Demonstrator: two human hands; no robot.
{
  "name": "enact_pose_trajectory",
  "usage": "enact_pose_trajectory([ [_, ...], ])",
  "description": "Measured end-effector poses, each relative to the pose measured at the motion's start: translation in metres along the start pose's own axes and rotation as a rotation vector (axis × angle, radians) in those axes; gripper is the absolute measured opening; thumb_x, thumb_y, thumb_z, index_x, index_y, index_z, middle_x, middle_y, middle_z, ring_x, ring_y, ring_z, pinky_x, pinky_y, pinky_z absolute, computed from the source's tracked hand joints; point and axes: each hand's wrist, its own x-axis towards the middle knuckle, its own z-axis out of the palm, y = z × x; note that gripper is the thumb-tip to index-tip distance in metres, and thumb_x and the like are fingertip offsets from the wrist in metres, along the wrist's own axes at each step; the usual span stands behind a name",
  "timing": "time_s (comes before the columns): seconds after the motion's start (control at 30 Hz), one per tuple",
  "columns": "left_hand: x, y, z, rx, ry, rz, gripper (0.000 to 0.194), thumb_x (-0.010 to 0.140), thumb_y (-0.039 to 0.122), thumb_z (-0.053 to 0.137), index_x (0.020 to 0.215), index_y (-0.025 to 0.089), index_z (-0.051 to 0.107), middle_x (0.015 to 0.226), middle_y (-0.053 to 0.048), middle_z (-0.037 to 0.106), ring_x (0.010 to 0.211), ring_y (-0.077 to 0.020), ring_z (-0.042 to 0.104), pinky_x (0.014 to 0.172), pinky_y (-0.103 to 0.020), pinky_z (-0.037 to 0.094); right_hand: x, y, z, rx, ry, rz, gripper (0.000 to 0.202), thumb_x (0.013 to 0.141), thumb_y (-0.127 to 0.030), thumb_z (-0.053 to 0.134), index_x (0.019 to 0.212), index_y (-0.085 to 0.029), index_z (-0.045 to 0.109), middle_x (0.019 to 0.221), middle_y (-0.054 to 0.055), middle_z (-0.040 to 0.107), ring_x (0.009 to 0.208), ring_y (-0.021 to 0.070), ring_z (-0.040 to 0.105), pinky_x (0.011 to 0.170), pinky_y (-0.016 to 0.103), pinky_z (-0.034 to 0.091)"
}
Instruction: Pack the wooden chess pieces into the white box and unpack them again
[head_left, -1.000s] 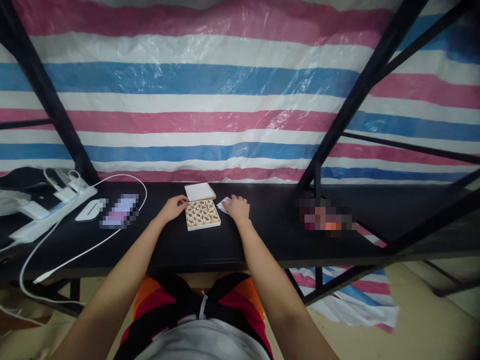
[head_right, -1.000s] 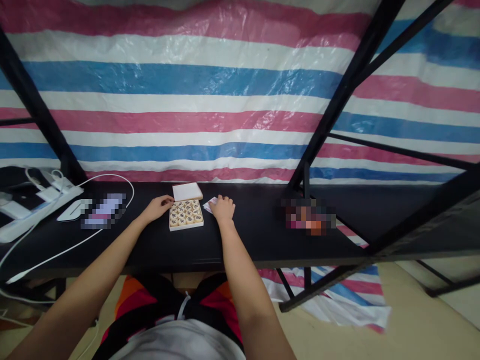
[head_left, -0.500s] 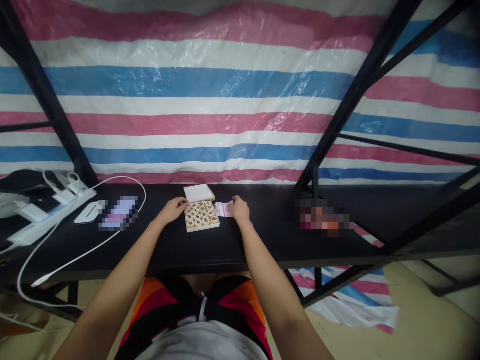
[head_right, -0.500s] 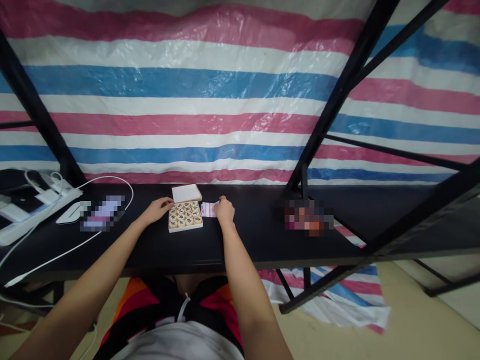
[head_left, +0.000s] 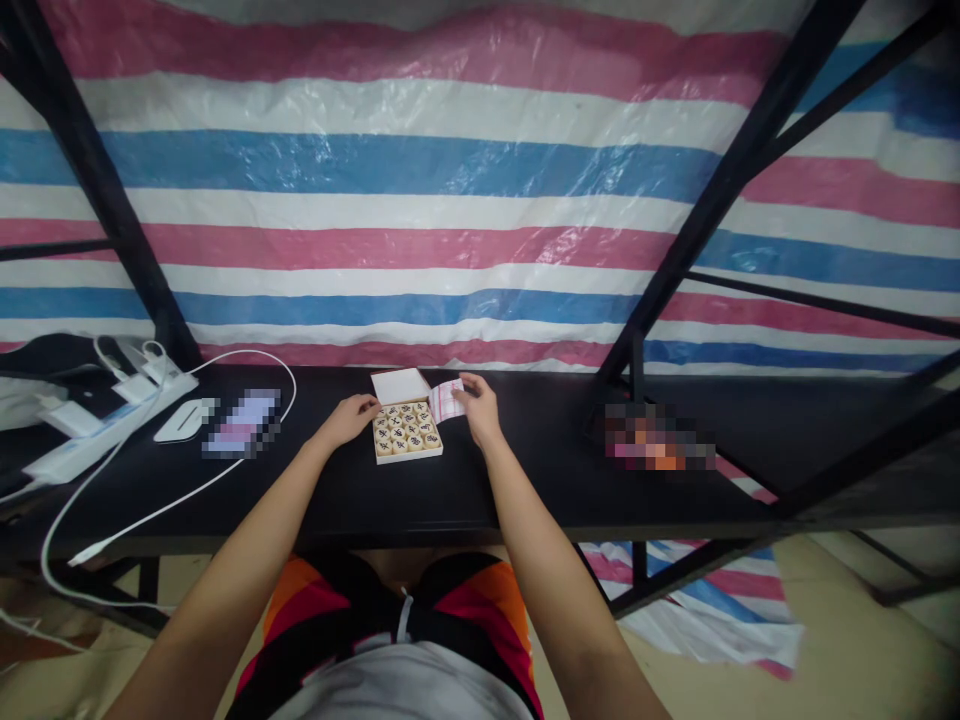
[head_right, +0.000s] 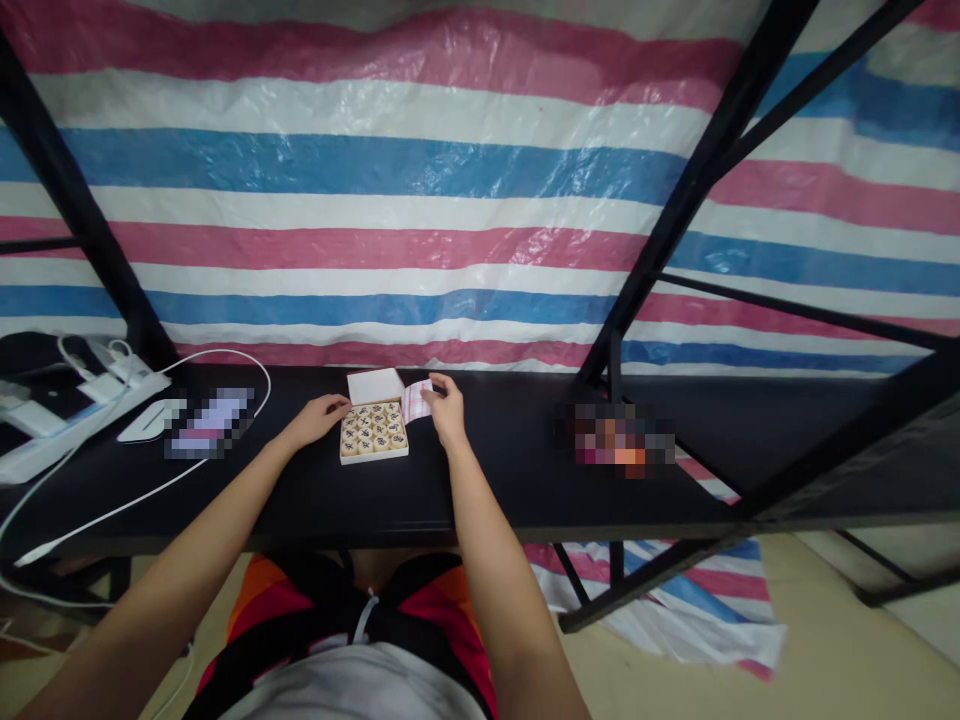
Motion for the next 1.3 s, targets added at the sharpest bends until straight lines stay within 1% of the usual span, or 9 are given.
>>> enact_pose_trajectory([
  [0.17,0.0,0.0,0.0,0.017,-0.008,-0.002,0.035,0.085,0.043,0.042,0.092,0.017,0.066,0.085,-0.005,0.065,0.076,-0.0186,0.058,0.072,-0.029,0.042,-0.012,-0.008,0.02,0.281,-0.213,0.094,0.047,0.064,-0.031,0.06,0.108,-0.019,0.052,0.111,0.007,0.059,0.078,0.0151,0.059,0.063,0.025,0.048],
  [0.3,0.0,-0.001,0.0,0.0,-0.008,-0.002,0.036,0.085,0.043,0.042,0.092,0.017,0.066,0.089,-0.006,0.066,0.078,-0.0193,0.059,0.075,-0.029,0.043,-0.022,-0.011,0.033,0.376,-0.319,0.037,0.043,0.062,-0.031,0.066,0.103,-0.021,0.055,0.108,0.004,0.06,0.081,0.0149,0.06,0.066,0.026,0.049],
  [0.47,0.001,-0.002,0.001,-0.017,-0.011,-0.015,0.035,0.084,0.042,0.043,0.094,0.017,0.066,0.091,-0.007,0.067,0.08,-0.0201,0.06,0.075,-0.03,0.044,-0.028,-0.016,0.037,0.385,-0.421,-0.008,0.04,0.065,-0.032,0.066,0.103,-0.022,0.058,0.101,0.003,0.062,0.084,0.0165,0.06,0.072,0.028,0.05],
  [0.53,0.001,-0.003,0.002,-0.015,-0.004,-0.016,0.035,0.084,0.041,0.043,0.095,0.017,0.066,0.092,-0.007,0.067,0.08,-0.0205,0.06,0.076,-0.03,0.044,-0.03,-0.018,0.037,0.284,-0.414,-0.046,0.035,0.067,-0.03,0.064,0.1,-0.021,0.06,0.099,0.004,0.062,0.083,0.0165,0.06,0.073,0.029,0.05],
  [0.67,0.002,-0.004,0.002,-0.011,0.002,-0.008,0.035,0.083,0.042,0.043,0.094,0.018,0.067,0.093,-0.007,0.067,0.082,-0.0206,0.06,0.078,-0.03,0.044,-0.032,-0.02,0.039,-0.133,-0.271,-0.19,0.017,0.072,-0.021,0.054,0.086,-0.02,0.064,0.108,0.004,0.059,0.089,0.0151,0.059,0.084,0.029,0.047],
  [0.8,0.001,-0.002,0.001,-0.005,-0.009,-0.007,0.036,0.084,0.043,0.043,0.094,0.018,0.067,0.092,-0.006,0.067,0.081,-0.0202,0.06,0.077,-0.03,0.044,-0.032,-0.019,0.038,-0.409,-0.194,-0.217,0.025,0.074,-0.013,0.045,0.087,-0.02,0.065,0.112,0.005,0.056,0.095,0.015,0.057,0.092,0.029,0.042],
  [1.03,0.0,-0.001,0.0,-0.011,-0.006,-0.009,0.035,0.084,0.043,0.044,0.092,0.019,0.067,0.091,-0.006,0.067,0.08,-0.0197,0.06,0.076,-0.03,0.043,-0.028,-0.014,0.031,-0.477,-0.156,-0.201,0.027,0.073,-0.011,0.047,0.092,-0.02,0.063,0.118,0.007,0.049,0.107,0.0175,0.052,0.096,0.03,0.039],
  [1.2,0.001,-0.001,0.0,-0.004,-0.012,-0.01,0.036,0.084,0.044,0.043,0.092,0.019,0.067,0.09,-0.005,0.067,0.079,-0.0195,0.06,0.075,-0.029,0.043,-0.026,-0.011,0.029,-0.468,-0.175,-0.241,0.019,0.078,-0.017,0.046,0.088,-0.019,0.062,0.107,0.006,0.055,0.095,0.0159,0.056,0.091,0.029,0.042],
  [1.3,0.0,0.001,-0.001,0.0,-0.015,-0.014,0.035,0.084,0.043,0.043,0.093,0.018,0.067,0.091,-0.006,0.067,0.079,-0.0198,0.06,0.075,-0.03,0.043,-0.027,-0.012,0.029,-0.476,-0.208,-0.257,0.022,0.079,-0.016,0.043,0.089,-0.019,0.062,0.101,0.005,0.058,0.09,0.015,0.057,0.087,0.027,0.044],
])
